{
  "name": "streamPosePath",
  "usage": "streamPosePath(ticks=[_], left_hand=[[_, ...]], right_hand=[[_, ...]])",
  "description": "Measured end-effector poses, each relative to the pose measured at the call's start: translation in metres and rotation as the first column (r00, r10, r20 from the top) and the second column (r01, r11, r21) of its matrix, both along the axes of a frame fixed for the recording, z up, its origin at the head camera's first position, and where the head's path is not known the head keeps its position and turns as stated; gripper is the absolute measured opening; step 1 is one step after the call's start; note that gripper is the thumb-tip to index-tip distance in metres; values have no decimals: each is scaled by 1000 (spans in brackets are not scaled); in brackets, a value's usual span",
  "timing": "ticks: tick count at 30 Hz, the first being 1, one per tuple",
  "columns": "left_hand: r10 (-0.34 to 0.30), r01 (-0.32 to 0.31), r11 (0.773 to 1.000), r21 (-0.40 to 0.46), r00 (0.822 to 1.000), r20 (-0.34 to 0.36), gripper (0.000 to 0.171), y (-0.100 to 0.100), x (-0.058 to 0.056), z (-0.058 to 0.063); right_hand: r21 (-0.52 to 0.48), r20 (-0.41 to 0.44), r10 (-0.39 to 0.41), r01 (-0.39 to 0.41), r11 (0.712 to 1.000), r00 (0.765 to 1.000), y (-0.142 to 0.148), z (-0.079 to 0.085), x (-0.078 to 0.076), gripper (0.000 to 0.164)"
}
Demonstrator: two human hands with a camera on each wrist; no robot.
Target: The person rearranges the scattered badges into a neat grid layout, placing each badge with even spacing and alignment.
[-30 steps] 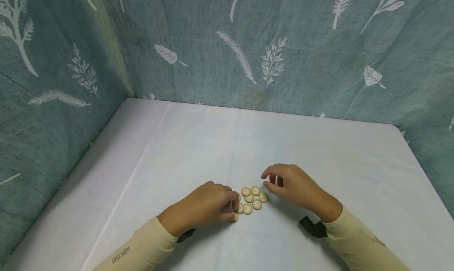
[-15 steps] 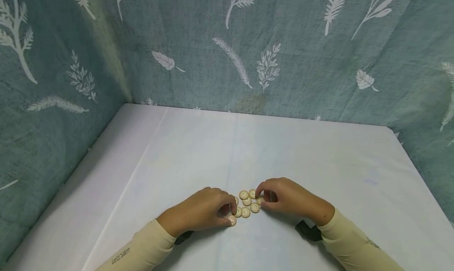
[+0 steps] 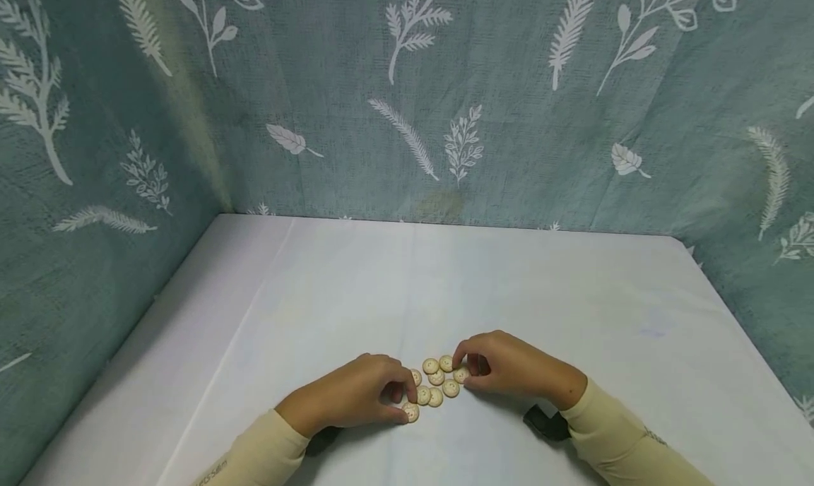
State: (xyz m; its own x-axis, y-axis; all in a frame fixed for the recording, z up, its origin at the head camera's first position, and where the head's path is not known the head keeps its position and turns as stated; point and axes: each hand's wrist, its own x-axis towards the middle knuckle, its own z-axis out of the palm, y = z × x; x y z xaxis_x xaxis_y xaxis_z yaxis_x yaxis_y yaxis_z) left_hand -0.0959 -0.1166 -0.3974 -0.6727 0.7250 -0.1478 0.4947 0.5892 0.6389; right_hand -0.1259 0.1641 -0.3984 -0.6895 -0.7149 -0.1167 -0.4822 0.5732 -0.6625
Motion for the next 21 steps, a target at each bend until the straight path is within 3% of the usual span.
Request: streamPosePath(ticks=[8,21], left_hand=[[27,-27,998,49,1000,7,19,-2,0,-5],[35,-38,998,57,998,55,16,4,-2,-7]], right_hand=[[5,-57,5,-4,1000,998,-4,-3,-3,16],[13,-27,-15,15,1000,1000,1,-4,-2,17]])
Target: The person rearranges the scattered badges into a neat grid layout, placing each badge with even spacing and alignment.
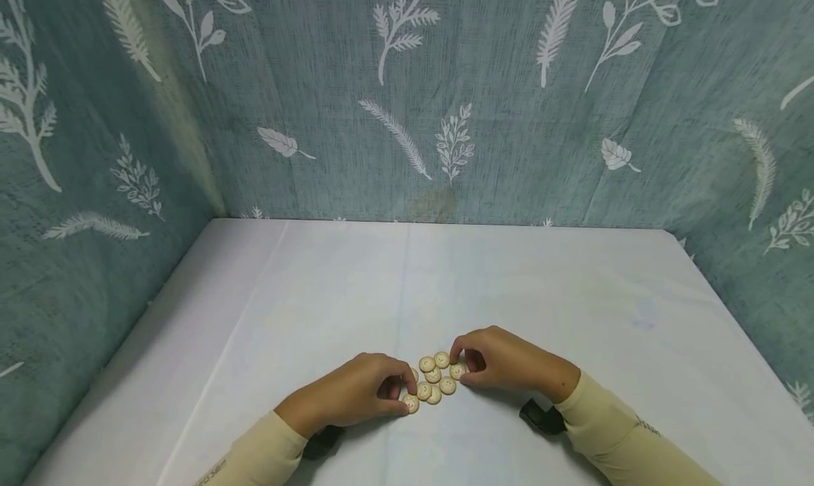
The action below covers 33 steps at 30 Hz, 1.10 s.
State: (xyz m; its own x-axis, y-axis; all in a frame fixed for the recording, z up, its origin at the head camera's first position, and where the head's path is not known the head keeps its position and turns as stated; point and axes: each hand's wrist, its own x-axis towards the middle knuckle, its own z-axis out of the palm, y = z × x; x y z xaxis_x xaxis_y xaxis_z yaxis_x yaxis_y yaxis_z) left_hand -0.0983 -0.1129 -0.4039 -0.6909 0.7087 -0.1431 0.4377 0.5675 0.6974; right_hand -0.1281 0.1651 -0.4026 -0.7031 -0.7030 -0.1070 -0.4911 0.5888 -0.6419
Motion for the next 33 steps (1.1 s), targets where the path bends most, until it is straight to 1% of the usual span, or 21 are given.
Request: streamPosePath(ticks=[1,7,11,15,18,23,28,33], left_hand=[[1,-1,1000,1,1000,5,16,0,1,-1],[12,-12,1000,10,1000,-15,16,-3,2,-2],[17,-17,1000,11,1000,4,16,-4,2,-3],[5,-6,1000,19,999,32,16,-3,1,-5],[0,-1,1000,20,1000,30,16,-1,0,-4],[12,-12,1000,15,1000,24,16,0,-1,-1],[24,-25,1000,17,998,57,15,0,0,-5],[18,-18,1000,13,999,43,16,-1,-1,-6]], right_hand=[[1,4,1,-1,1000,1000,0,-1,0,16],[-4,-5,0,0,1000,1000,-2,-1,0,16],[-5,8,3,-3,1000,1000,-3,-1,0,16],[6,27,-10,10,1000,1000,-2,-2,2,17],[12,25,-20,19,1000,1000,-1,-1,3,17],[19,17,-28,27,999,999,-1,1,3,18],[25,22,-17,17,1000,1000,-1,-1,2,17],[18,6,-8,8,1000,1000,-1,-4,0,17]])
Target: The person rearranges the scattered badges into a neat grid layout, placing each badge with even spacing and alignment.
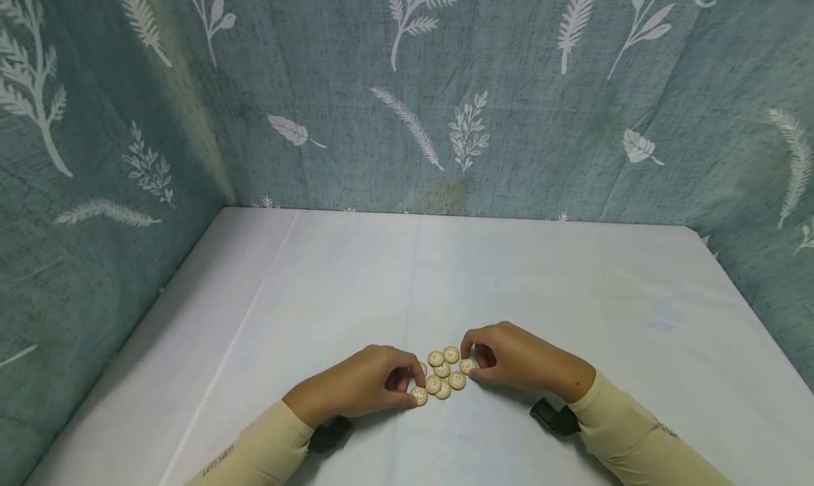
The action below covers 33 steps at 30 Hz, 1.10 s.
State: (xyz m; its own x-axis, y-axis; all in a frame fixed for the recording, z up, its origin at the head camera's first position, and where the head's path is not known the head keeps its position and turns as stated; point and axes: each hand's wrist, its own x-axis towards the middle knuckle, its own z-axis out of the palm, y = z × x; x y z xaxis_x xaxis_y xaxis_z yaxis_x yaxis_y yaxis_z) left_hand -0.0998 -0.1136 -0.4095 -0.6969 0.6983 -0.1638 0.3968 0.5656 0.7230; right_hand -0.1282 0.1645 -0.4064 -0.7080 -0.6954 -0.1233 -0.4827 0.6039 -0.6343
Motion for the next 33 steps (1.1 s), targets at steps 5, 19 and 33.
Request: streamPosePath(ticks=[5,19,33], left_hand=[[1,-1,1000,0,1000,4,16,0,-1,2],[1,-2,1000,20,1000,19,16,0,-2,1],[1,-2,1000,24,999,33,16,0,-1,0]], right_hand=[[-14,-15,16,-16,1000,1000,2,1,-1,17],[-27,-41,5,-7,1000,999,5,5,-3,14],[-12,-62,-34,33,999,997,10,3,-6,15]])
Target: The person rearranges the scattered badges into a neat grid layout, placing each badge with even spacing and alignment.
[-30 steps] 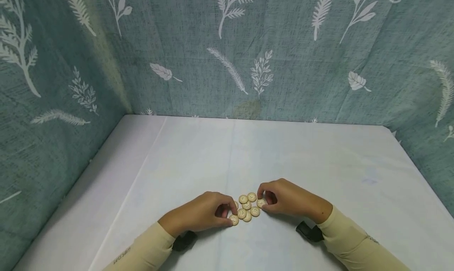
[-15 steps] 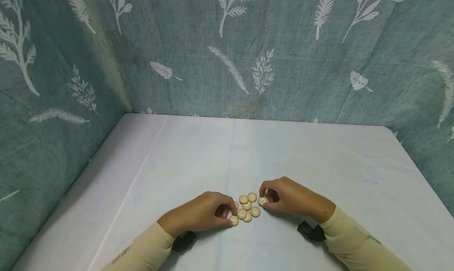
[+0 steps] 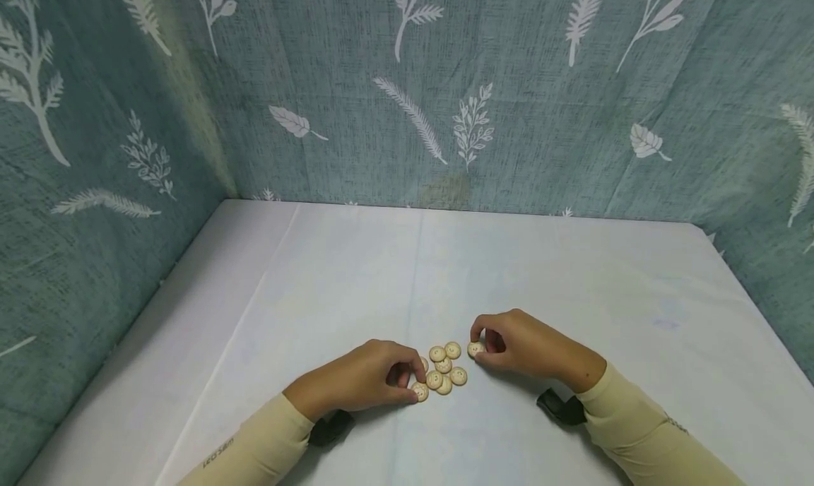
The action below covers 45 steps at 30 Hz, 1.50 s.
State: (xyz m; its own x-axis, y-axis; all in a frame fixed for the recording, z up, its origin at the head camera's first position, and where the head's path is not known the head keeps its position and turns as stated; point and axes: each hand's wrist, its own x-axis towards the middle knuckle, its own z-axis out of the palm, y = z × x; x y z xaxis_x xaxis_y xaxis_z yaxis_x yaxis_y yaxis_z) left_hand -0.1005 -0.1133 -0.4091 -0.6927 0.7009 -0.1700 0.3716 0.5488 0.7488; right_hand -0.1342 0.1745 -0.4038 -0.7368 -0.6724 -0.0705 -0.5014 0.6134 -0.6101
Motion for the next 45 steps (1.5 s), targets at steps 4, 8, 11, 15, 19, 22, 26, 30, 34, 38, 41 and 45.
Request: streamPosePath(ticks=[4,8,11,15,19,22,26,30,34,38,41,45], left_hand=[[1,-1,1000,-5,1000,12,16,0,0,1],[0,0,1000,-9,1000,3,16,0,-1,1],[3,-3,1000,-9,1000,-1,16,0,-2,2],[4,-4,1000,-12,1000,14,16,-1,-1,2],[-1,1,1000,-13,1000,10,16,-1,0,1],[-2,2,1000,-12,1000,2,16,-1,-1,1],[1,-1,1000,-8,1000,10,16,-2,0,0],[0,0,1000,-5,1000,6,16,-1,-1,1],[4,-4,1000,-6,1000,9,17,-1,-2,1],[0,0,1000,-6,1000,19,17,-1,-1,0],[-3,3,1000,-5,1000,10,16,0,0,0],[1,-1,1000,-3,1000,-2,16,-1,0,0]], right_hand=[[6,6,-7,7,1000,1000,1,1,-1,14],[16,-9,-18,18,1000,1000,3,2,-3,14],[21,-21,-26,26,999,999,4,2,-3,14],[21,-17,-35,35,999,999,5,1,-4,13],[24,-23,-64,64,998,998,5,0,-4,14],[34,-38,-94,95,995,995,5,0,-5,14],[42,-32,-119,120,992,992,6,0,-5,14],[43,-23,-142,143,989,990,6,3,-5,14],[38,-24,-160,161,986,987,6,3,-5,14],[41,-14,-163,163,986,987,7,1,-4,13],[45,-9,-166,166,985,986,7,0,-4,13],[41,-14,-165,166,985,986,6,0,-5,13]])
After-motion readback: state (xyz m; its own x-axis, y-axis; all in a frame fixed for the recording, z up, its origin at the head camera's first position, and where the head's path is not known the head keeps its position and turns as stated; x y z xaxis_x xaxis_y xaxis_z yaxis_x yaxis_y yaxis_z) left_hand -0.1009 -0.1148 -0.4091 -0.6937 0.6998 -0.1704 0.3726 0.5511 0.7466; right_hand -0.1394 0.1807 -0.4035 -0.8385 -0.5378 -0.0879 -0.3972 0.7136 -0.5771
